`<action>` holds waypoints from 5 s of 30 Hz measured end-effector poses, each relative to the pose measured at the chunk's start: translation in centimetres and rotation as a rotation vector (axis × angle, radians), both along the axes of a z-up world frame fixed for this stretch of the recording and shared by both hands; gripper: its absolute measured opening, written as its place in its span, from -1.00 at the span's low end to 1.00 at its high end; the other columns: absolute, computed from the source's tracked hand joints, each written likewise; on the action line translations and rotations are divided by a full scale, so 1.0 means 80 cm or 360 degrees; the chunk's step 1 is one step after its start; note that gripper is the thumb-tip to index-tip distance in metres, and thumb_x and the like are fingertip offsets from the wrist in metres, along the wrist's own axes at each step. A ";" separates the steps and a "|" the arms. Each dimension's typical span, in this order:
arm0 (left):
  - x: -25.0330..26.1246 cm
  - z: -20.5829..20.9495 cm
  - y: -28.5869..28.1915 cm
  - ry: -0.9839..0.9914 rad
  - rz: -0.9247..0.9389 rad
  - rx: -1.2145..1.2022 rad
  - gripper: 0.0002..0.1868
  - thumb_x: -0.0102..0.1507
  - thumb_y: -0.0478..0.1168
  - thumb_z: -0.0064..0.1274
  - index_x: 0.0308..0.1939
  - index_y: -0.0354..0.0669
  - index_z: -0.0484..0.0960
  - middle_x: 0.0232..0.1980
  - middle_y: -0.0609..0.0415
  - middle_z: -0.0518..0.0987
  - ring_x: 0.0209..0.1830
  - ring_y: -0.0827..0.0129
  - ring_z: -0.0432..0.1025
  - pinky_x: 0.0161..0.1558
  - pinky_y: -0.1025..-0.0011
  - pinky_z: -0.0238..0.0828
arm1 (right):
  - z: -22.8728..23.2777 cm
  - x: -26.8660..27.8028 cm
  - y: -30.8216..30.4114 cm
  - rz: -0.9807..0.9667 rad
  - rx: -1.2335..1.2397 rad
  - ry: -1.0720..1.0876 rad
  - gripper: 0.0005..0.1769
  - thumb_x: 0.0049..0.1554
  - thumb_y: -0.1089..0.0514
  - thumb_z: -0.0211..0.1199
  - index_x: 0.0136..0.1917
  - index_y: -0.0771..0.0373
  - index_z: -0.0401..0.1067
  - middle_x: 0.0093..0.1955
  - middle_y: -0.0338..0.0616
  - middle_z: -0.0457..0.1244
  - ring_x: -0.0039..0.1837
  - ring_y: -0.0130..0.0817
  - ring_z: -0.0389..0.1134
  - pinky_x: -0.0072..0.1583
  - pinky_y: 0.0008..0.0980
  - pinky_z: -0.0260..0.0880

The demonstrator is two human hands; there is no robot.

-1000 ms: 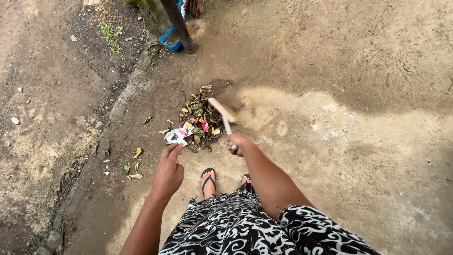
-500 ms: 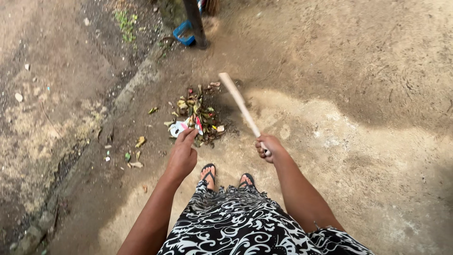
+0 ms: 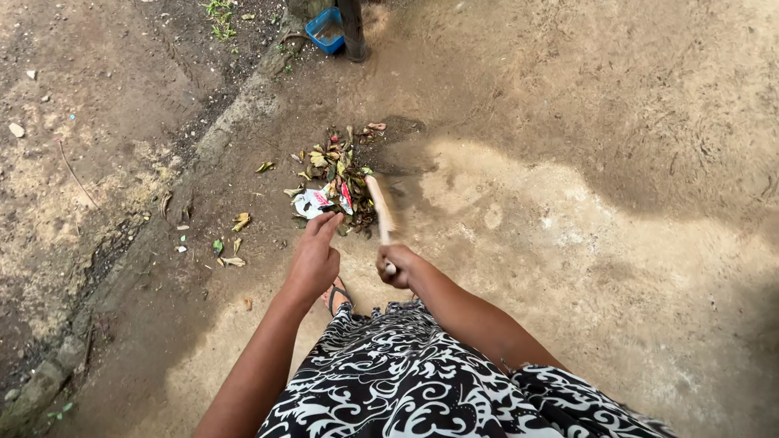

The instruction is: The person sweeps dry leaves and small debris into a pile on the ground using a wooden stick.

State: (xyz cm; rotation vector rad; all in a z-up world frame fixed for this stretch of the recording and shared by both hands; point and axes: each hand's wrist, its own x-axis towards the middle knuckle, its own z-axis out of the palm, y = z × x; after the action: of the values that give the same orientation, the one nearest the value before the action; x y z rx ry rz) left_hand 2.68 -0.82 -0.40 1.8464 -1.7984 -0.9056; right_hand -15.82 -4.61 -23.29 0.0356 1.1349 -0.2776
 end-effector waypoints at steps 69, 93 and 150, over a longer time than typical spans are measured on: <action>0.070 0.016 -0.205 -0.0042 0.0065 -0.0228 -0.30 0.08 -0.56 -0.19 0.35 -0.32 0.42 0.40 -0.24 0.34 0.40 -0.09 0.28 0.41 0.19 0.18 | 0.094 -0.034 -0.212 0.0174 -0.0313 0.0114 -0.48 0.20 0.31 0.06 0.38 -0.04 0.14 -0.48 -0.31 0.09 -0.53 -0.56 0.05 -0.55 -0.55 0.01; 0.003 0.016 -0.258 -0.0125 0.0296 -0.0010 -0.29 0.10 -0.53 -0.17 0.37 -0.20 0.39 0.47 -0.10 0.29 0.43 0.03 0.26 0.40 0.21 0.18 | 0.041 -0.032 -0.329 0.0335 -0.0272 0.0344 -0.88 0.24 0.29 0.01 0.07 0.19 0.19 -0.45 -0.30 0.11 -0.51 -0.54 0.08 -0.52 -0.58 0.05; 0.192 -0.008 -0.438 -0.0012 0.0702 -0.0088 -0.34 0.11 -0.50 -0.13 0.34 -0.26 0.42 0.43 -0.17 0.34 0.39 -0.04 0.27 0.37 0.21 0.19 | -0.030 0.212 -0.548 0.0710 -0.0174 0.0205 -0.93 0.25 0.14 -0.01 -0.09 0.13 0.21 -0.49 -0.38 0.10 -0.52 -0.53 0.12 -0.52 -0.52 0.00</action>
State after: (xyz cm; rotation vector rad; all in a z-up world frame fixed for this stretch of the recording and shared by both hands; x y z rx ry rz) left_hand 18.01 -35.86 -1.06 2.0916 -1.3198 -0.6740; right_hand 1.10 -48.45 -25.67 -0.3329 1.2206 0.0577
